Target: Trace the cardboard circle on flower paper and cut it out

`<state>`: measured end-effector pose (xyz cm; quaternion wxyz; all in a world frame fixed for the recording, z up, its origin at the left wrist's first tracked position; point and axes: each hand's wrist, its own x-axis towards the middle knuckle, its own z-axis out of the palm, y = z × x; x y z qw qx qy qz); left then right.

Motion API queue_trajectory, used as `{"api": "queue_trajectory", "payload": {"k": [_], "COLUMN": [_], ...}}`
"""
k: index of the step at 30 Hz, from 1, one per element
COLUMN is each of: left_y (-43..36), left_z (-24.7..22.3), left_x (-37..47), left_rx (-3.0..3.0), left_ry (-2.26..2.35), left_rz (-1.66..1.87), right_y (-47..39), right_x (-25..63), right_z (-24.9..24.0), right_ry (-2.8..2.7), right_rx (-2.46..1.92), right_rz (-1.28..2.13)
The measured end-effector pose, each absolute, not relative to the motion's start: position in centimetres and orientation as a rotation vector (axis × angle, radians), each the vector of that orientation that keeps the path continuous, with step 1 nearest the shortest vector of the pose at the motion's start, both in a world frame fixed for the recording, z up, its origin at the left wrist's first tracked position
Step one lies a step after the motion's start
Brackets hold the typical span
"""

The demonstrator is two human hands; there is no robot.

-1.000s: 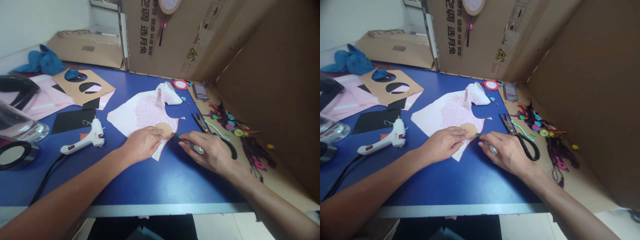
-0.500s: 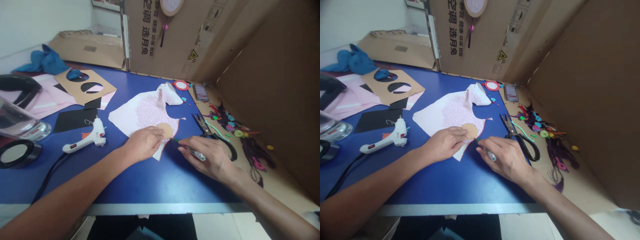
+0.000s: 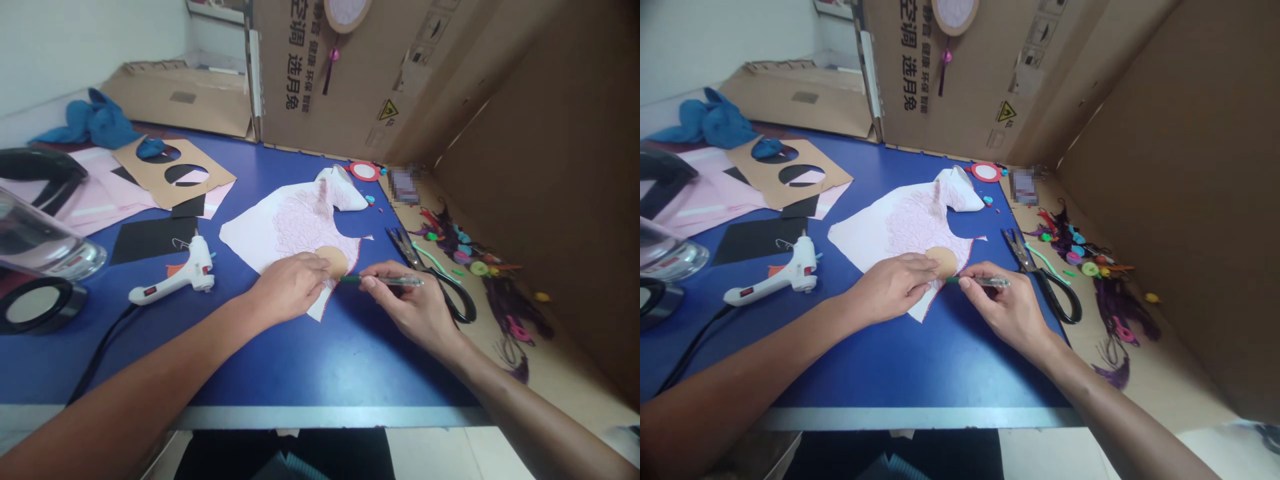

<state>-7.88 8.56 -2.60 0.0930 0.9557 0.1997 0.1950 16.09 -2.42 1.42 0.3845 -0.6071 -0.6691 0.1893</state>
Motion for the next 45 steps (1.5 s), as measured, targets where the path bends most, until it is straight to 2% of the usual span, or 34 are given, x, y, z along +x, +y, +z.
{"api": "queue_trajectory", "payload": {"k": [11, 22, 32, 41, 45], "left_y": [8.6, 8.7, 8.7, 8.4, 8.4], "left_z": [-2.7, -2.8, -2.8, -2.1, -1.9], "left_x": [-7.9, -8.1, -8.0, -7.8, -7.8], "left_rx": [2.836, 2.846, 2.82, 2.813, 2.798], "left_ry": [0.596, 0.572, 0.587, 0.603, 0.592], "left_rz": [0.581, 0.638, 0.64, 0.582, 0.574], "right_y": [-1.0, 3.3, 7.2, 9.2, 7.5], "right_x": [17.6, 19.7, 20.8, 20.5, 19.8], "right_z": [2.0, 3.7, 3.2, 3.9, 4.1], "right_ry": [-1.577, -1.615, -1.54, -1.548, -1.64], "right_rx": [-1.617, -1.638, -1.68, -1.641, -1.57], "right_rz": [0.636, 0.818, 0.938, 0.882, 0.635]}}
